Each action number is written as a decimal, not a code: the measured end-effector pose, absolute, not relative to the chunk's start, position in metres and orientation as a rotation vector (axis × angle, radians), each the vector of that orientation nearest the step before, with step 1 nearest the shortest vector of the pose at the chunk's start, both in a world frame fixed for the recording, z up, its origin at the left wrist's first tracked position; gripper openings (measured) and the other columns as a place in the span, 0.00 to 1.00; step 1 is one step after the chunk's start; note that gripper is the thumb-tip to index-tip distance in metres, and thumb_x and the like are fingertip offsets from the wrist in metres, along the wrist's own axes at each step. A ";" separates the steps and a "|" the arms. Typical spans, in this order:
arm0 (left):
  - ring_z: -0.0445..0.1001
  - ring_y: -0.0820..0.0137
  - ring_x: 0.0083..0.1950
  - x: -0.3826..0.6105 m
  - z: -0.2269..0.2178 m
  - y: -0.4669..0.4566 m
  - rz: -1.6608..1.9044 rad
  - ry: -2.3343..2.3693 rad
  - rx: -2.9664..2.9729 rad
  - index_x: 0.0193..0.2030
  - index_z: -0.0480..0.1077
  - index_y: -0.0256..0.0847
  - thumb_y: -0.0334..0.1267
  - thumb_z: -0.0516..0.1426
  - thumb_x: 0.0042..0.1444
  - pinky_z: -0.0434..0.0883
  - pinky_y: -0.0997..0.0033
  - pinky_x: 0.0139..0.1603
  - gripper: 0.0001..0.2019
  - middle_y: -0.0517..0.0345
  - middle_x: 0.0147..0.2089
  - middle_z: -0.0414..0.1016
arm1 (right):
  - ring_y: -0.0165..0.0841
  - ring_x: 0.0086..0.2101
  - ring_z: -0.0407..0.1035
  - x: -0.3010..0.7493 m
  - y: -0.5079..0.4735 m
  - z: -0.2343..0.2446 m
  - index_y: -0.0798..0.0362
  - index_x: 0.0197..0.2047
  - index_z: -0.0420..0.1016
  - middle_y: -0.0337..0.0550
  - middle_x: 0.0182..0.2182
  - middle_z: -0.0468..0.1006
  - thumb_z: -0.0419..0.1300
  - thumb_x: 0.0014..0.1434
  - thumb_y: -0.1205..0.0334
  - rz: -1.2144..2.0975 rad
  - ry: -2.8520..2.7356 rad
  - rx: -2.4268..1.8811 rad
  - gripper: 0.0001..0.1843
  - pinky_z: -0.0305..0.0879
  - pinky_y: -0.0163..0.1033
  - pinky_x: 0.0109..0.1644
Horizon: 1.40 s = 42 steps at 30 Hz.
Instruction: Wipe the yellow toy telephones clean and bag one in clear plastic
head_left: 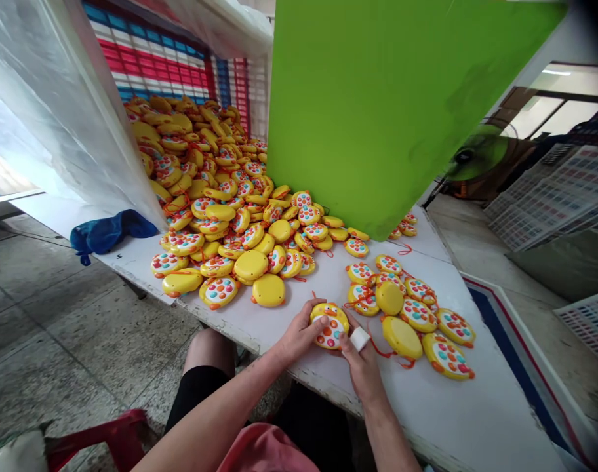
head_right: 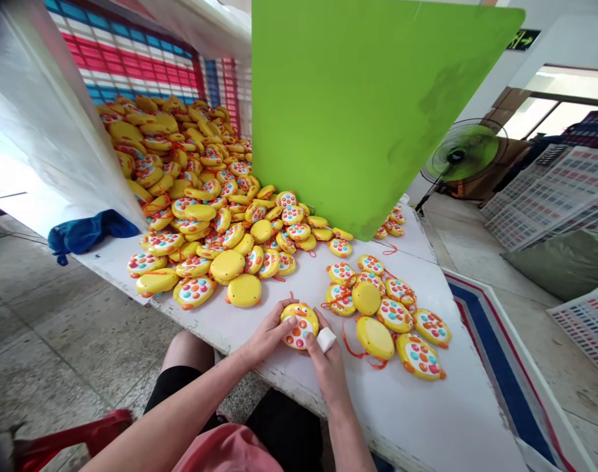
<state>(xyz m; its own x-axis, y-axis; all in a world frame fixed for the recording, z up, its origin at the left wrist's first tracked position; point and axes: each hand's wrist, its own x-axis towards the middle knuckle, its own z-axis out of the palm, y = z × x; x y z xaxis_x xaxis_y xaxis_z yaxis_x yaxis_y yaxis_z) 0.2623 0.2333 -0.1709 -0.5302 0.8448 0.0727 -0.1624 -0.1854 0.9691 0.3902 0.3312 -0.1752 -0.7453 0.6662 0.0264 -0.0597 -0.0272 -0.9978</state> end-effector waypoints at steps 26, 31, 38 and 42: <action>0.74 0.59 0.53 0.254 -0.165 0.233 2.057 0.714 0.164 0.54 0.68 0.40 0.64 0.49 0.57 0.69 0.60 0.56 0.31 0.48 0.50 0.76 | 0.47 0.51 0.67 0.317 0.319 -0.152 0.50 0.67 0.57 0.55 0.55 0.70 0.49 0.66 0.49 0.539 -2.507 -0.442 0.29 0.65 0.55 0.54; 0.75 0.63 0.42 0.257 -0.174 0.234 2.067 0.934 0.286 0.50 0.68 0.39 0.64 0.52 0.55 0.72 0.65 0.41 0.30 0.49 0.44 0.75 | 0.41 0.54 0.66 0.326 0.333 -0.150 0.47 0.66 0.56 0.47 0.58 0.69 0.51 0.66 0.56 0.809 -2.425 -0.382 0.26 0.65 0.47 0.57; 0.69 0.61 0.50 0.259 -0.176 0.236 2.066 0.979 0.298 0.51 0.64 0.41 0.62 0.52 0.56 0.75 0.62 0.38 0.28 0.46 0.56 0.62 | 0.41 0.52 0.64 0.364 0.397 -0.121 0.44 0.62 0.65 0.46 0.51 0.69 0.53 0.63 0.62 0.495 -2.415 -0.288 0.24 0.62 0.48 0.58; 0.68 0.61 0.51 0.258 -0.176 0.238 2.030 1.025 0.333 0.49 0.64 0.40 0.59 0.55 0.56 0.75 0.62 0.40 0.25 0.46 0.55 0.58 | 0.46 0.48 0.64 0.381 0.478 -0.108 0.53 0.57 0.71 0.52 0.44 0.71 0.53 0.59 0.65 -0.031 -2.286 -0.683 0.22 0.62 0.52 0.54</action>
